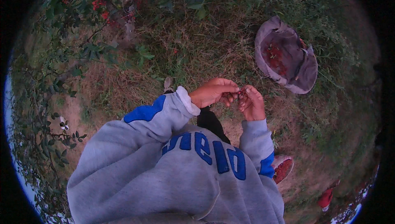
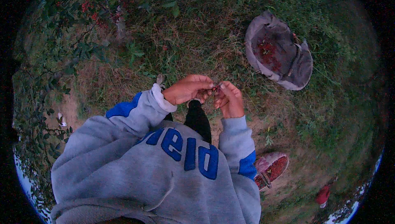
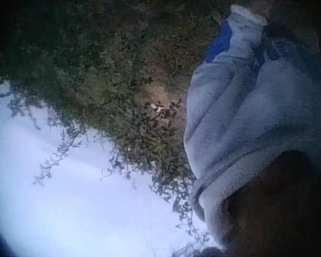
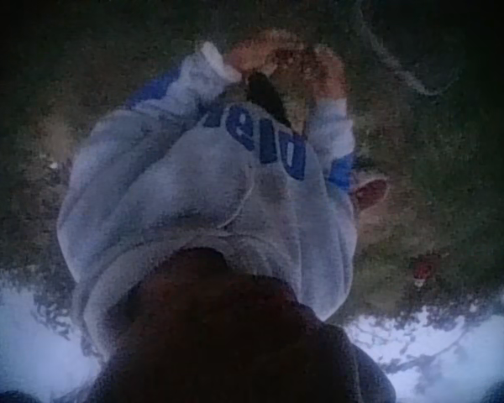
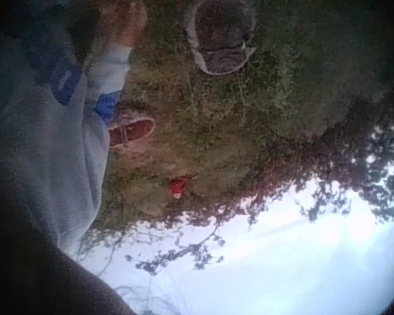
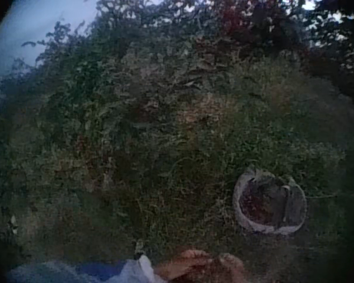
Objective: The person picks red berries from a bush by hand and places them into a cloth bag on the ground. The person repeatedly reaches for clusters of berries, detaches them, and deposits them into the bag.
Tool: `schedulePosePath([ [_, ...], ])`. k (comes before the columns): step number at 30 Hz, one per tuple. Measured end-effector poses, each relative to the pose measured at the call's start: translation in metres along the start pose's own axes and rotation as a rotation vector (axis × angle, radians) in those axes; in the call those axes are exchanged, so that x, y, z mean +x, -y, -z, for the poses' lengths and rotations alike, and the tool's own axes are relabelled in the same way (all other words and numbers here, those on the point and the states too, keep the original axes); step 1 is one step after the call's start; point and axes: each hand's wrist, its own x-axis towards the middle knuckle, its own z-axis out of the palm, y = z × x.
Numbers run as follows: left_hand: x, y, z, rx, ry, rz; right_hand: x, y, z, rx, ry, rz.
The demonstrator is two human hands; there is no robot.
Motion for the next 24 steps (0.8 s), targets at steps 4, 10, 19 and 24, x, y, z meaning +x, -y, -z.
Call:
schedulePosePath([
  [4,-0.002,-0.002,-0.003,-0.105,-0.018,-0.064,0.006,-0.004,0.001,0.067,-0.051,0.024],
  [10,-0.001,-0.007,-0.007,0.519,-0.173,-0.264,0.018,-0.016,0.004,0.116,-0.108,0.096],
  [19,0.002,-0.013,0.006,0.586,-0.188,-0.245,0.023,-0.026,0.005,0.182,-0.143,0.128],
  [24,-0.001,-0.021,0.017,0.262,-0.189,-0.177,0.027,-0.031,0.004,0.288,-0.18,0.161],
])
